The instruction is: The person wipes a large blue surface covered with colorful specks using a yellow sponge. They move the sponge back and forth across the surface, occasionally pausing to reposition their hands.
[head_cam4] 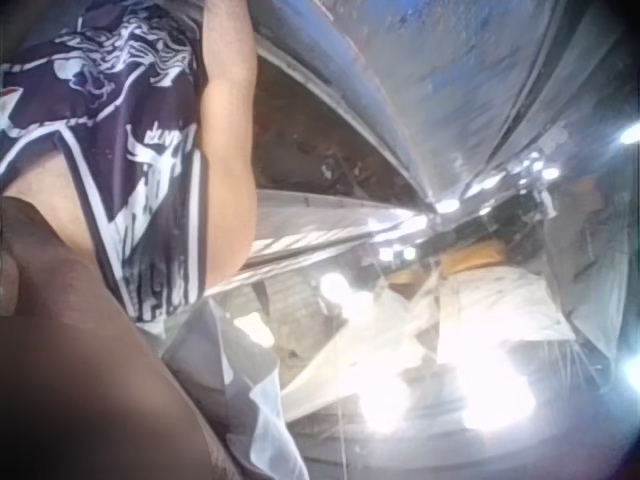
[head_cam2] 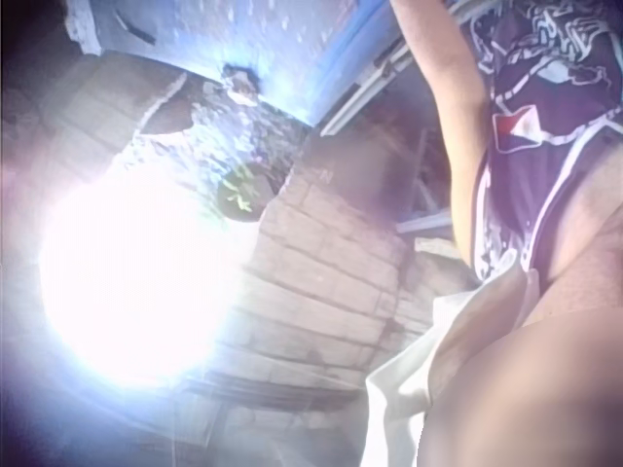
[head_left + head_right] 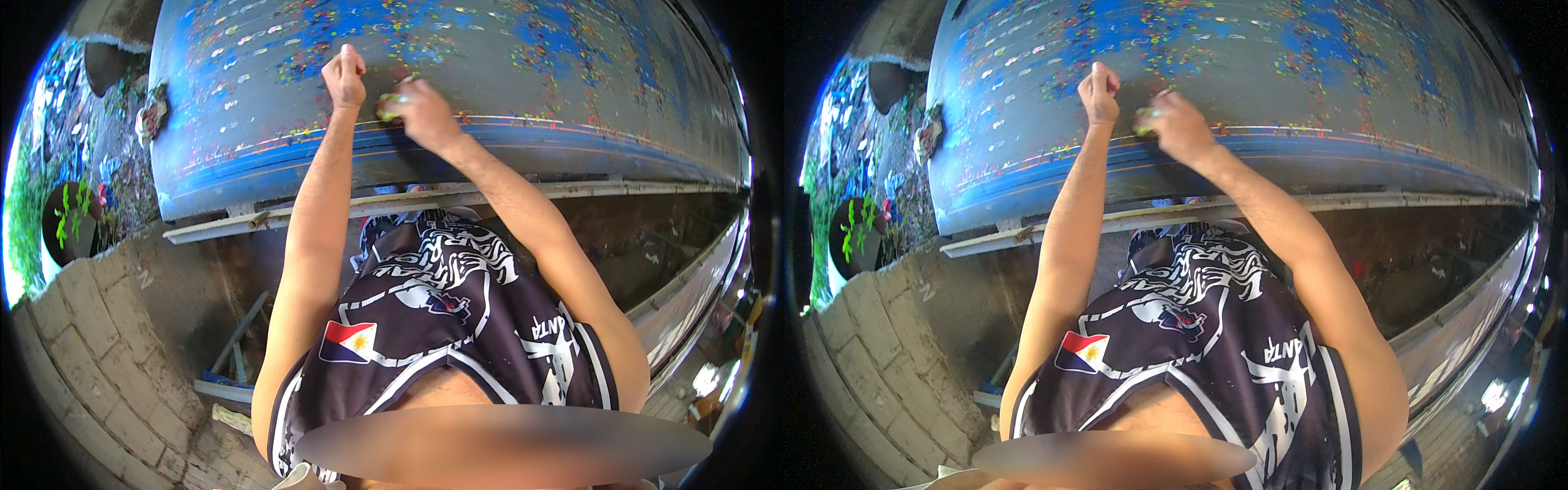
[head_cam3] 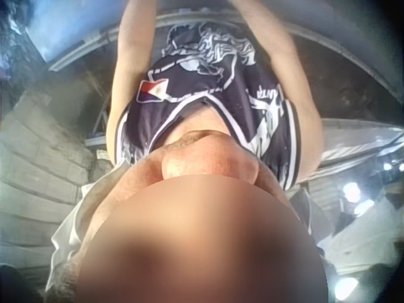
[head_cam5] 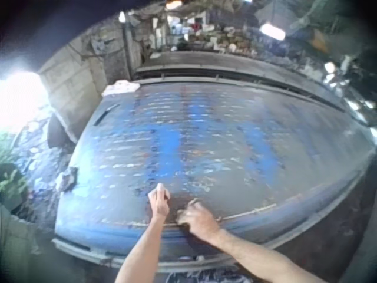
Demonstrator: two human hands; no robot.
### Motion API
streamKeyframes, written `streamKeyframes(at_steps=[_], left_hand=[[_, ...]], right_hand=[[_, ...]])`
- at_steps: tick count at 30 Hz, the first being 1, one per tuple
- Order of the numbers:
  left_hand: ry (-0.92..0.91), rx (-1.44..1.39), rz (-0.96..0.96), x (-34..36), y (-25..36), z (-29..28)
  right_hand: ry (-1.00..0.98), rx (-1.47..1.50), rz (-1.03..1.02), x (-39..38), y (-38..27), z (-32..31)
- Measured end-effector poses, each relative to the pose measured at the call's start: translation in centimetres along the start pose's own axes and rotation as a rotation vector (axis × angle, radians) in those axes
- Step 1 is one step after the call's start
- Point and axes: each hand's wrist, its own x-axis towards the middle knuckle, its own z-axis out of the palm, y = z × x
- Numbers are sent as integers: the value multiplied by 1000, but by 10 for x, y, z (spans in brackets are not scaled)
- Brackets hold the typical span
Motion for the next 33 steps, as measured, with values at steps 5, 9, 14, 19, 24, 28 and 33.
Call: streamKeyframes(at_steps=[5,9,14,19,24,28,33], left_hand=[[-20,18,-14,3,-7,0],[-34,29,0,3,-7,-1],[-66,108,68,0,-1,2],[-72,125,90,0,-1,5],[-26,44,36,1,-5,3],[0,33,-5,3,-8,3],[-58,264,45,1,-7,2]], right_hand=[[-121,157,-58,-24,-42,7],[-46,60,106,-61,14,-28],[-32,-238,606,-123,105,-99],[20,-222,582,-115,90,-79],[24,-65,200,-27,-13,-13],[-72,27,117,-7,-38,2],[-13,40,224,-66,49,-44]])
